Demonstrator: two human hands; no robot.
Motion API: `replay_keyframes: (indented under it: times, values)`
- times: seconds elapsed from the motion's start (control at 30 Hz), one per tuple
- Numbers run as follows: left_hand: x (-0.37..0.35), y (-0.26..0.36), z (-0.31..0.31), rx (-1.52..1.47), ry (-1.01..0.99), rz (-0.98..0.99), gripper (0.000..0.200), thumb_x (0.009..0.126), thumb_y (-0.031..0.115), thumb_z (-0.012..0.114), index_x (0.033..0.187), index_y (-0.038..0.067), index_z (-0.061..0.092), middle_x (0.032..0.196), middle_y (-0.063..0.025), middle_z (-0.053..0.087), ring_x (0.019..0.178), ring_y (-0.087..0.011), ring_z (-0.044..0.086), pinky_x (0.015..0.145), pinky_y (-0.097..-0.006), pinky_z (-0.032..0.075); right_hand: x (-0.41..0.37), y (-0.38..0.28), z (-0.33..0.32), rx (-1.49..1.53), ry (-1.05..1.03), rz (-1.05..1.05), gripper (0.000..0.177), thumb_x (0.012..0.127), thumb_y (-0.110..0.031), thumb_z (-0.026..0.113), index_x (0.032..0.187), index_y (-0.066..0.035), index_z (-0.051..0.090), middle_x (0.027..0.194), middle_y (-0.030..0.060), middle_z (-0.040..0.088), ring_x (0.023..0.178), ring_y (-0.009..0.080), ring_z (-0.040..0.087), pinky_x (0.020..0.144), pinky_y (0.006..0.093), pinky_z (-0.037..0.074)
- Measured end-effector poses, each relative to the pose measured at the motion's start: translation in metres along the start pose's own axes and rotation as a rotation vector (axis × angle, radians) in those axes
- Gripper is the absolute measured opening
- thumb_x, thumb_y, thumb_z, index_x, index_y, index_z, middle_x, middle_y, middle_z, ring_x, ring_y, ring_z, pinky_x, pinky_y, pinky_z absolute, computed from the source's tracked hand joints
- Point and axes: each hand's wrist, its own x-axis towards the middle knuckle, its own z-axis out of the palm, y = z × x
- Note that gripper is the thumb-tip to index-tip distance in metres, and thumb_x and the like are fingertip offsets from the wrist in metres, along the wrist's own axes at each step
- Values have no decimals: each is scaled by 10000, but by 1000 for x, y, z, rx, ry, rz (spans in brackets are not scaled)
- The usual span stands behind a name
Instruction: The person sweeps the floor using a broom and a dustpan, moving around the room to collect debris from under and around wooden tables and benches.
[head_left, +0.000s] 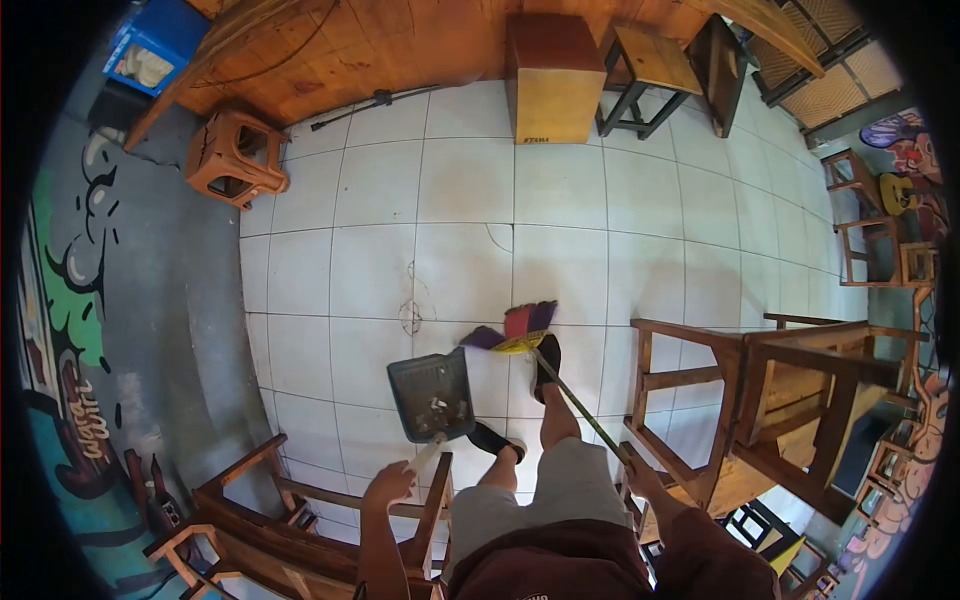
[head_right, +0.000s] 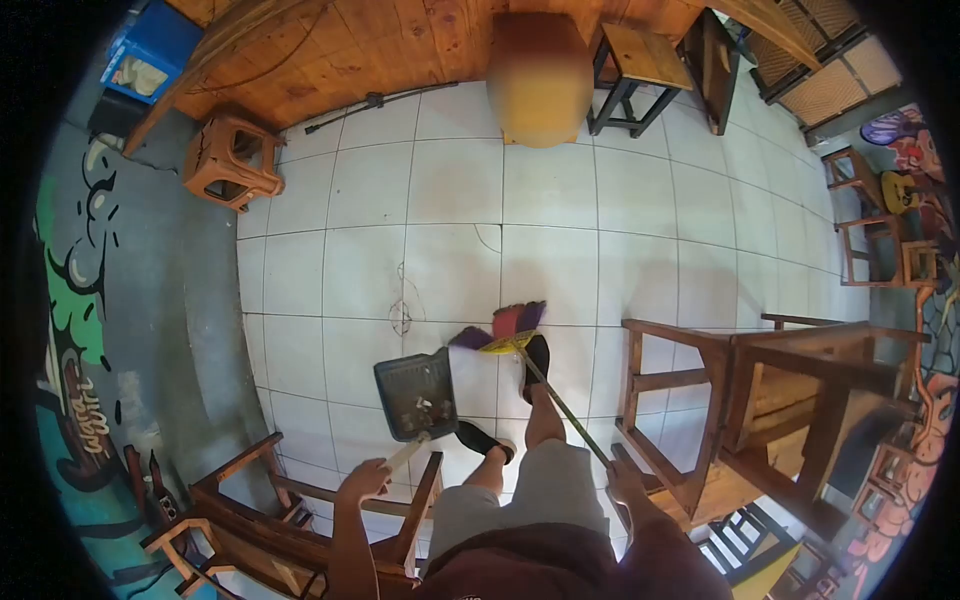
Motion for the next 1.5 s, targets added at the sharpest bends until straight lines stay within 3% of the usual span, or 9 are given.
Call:
replay_keyframes:
  times: [0.23,0.6,0.77,0.87,0.97,1.1,1.17,1.3,1.5]
  values:
    - [15,-30,6,74,151,-13,356,762,233,462,988,-39,500,744,-177,588,624,-270,602,570,-350,487,24,-70,-4,412,162,-59,328,832,-221,420,1137,-100,431,982,215,525,916,358,510,785,394,411]
    - [3,-58,122,-122,278,34,343,798,150,439,1118,29,457,645,-106,541,512,-171,537,491,-305,450,186,-222,-75,35,184,-275,575,782,-154,387,1305,-183,148,872,279,549,767,408,555,706,462,444]
    - [-28,-51,165,290,328,157,420,760,243,476,1111,14,468,841,-216,576,709,-305,579,667,-385,451,102,-69,-2,-208,-140,-221,693,765,-93,353,1321,-226,-38,935,285,541,828,405,557,866,483,345]
    - [-49,-51,187,164,193,75,423,757,223,467,1125,14,457,789,-183,594,712,-293,586,675,-376,453,34,3,0,-437,-127,-370,624,742,-86,395,1310,-127,143,770,221,589,656,285,605,907,422,319]
    - [-6,-142,246,122,136,169,310,785,221,435,983,0,526,805,-214,579,725,-343,578,657,-432,459,29,64,14,184,-27,-459,369,805,-201,446,1173,-179,430,843,153,580,749,341,562,742,406,434]
    - [-34,-118,257,206,62,60,423,811,299,382,1103,4,462,1021,-225,521,883,-378,532,822,-445,395,26,9,-33,-88,181,-740,350,805,-148,448,1153,-113,461,1029,232,499,792,337,565,706,361,442]
    - [-44,-115,270,92,87,16,421,807,297,386,1109,14,460,1037,-217,515,922,-369,513,827,-437,392,68,-20,-15,-31,-46,-467,374,828,-208,419,1200,-169,408,794,223,562,672,347,565,617,416,455]
    - [-82,-94,278,85,62,-45,426,802,286,388,1143,35,433,1054,-212,506,953,-357,497,839,-423,385,156,-141,6,-28,46,-724,491,830,-213,392,1290,-192,221,631,242,544,574,399,536,557,488,429]
    - [-89,-148,326,14,134,-2,486,802,305,400,1202,31,368,1023,-250,509,935,-374,505,818,-419,400,177,-340,-10,85,-138,-582,546,761,-117,399,1279,-193,246,961,213,552,863,353,545,746,413,447]
